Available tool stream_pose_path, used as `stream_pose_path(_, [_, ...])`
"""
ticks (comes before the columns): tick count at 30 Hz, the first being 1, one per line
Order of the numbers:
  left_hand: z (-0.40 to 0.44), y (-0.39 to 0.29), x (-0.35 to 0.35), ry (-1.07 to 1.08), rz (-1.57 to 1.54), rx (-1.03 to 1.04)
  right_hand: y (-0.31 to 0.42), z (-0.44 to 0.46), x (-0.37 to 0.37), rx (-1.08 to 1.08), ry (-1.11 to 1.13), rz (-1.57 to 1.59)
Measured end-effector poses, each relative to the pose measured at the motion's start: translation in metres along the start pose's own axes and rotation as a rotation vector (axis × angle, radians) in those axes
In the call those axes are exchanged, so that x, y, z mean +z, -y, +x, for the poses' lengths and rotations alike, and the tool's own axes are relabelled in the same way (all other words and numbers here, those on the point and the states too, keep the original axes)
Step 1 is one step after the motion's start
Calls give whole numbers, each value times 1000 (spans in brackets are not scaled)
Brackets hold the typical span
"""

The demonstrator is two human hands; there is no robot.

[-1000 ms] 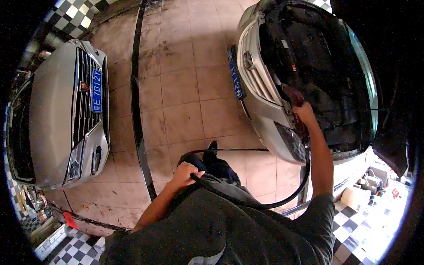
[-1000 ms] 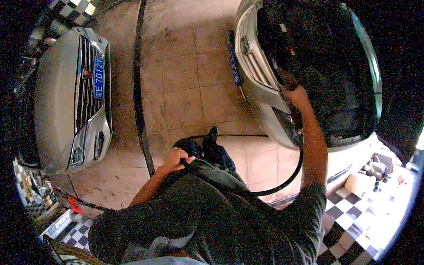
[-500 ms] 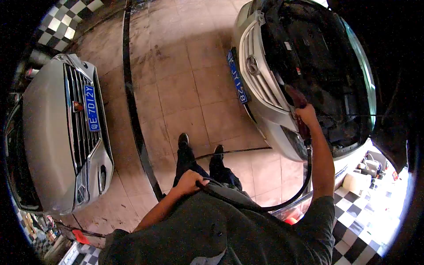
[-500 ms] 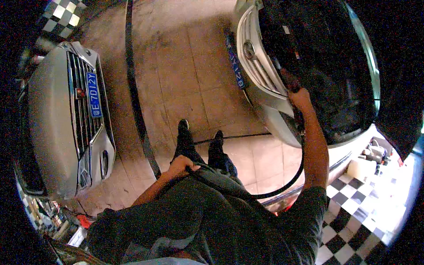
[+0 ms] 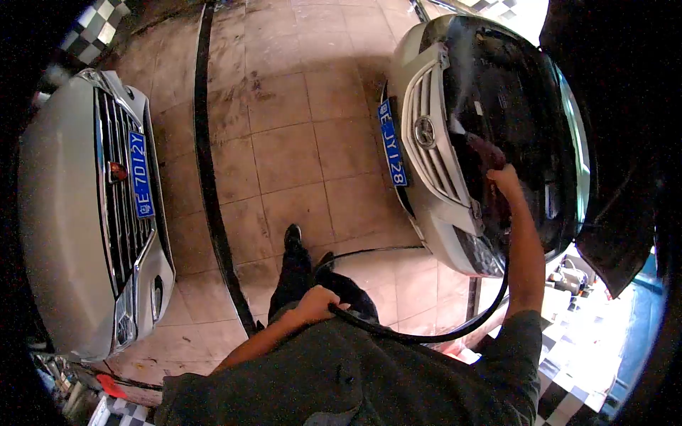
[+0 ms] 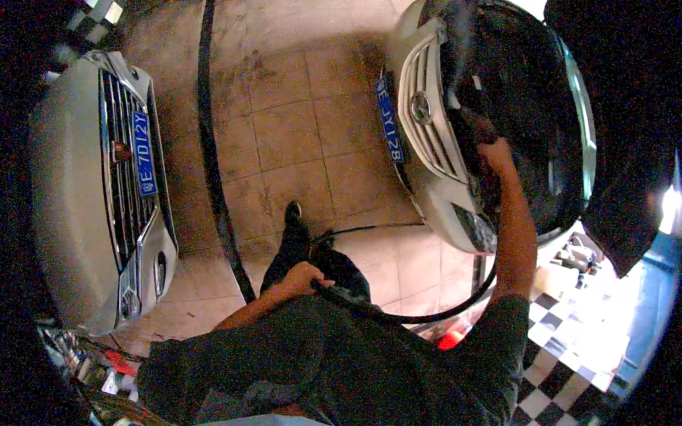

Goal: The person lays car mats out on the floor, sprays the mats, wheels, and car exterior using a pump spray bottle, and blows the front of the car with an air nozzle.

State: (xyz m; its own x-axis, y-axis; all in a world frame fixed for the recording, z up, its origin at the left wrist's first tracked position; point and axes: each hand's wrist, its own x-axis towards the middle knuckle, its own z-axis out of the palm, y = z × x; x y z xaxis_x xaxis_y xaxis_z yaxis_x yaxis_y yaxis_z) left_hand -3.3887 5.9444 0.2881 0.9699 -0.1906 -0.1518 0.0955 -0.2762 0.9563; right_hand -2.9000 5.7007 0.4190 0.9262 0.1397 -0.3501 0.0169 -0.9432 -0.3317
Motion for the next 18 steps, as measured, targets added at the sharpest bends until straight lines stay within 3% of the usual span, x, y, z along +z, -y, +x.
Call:
stream_pose_path(1, [2, 2, 0, -11, -7, -1, -11, 24, 0, -99, -98, -157])
stream_pose_path(3, [7, -5, -10, 134, 149, -88, 34, 18, -10, -104, -97, -82])
stream_pose_path(4, [7, -3, -7, 127, 142, -98, 50, 17, -11, -97, -99, 2])
stream_pose_path(5, [8, 0, -5, 64, 74, -119, 13, 65, -7, -129, -120, 21])
stream_pose_path(9, [9, -2, -2, -17, 36, -67, 62, 42, -5, -136, -21, 160])
stream_pose_path(13, [3, -1, 10, 26, 58, -154, 31, 52, 10, -84, 20, 30])
stream_pose_path(15, [-1, 0, 16, 3, 86, -74, 53, 12, 10, -124, -56, 99])
stream_pose_path(18, [-10, 6, 32, 10, 94, -77, -1, 49, 14, -47, 36, 119])
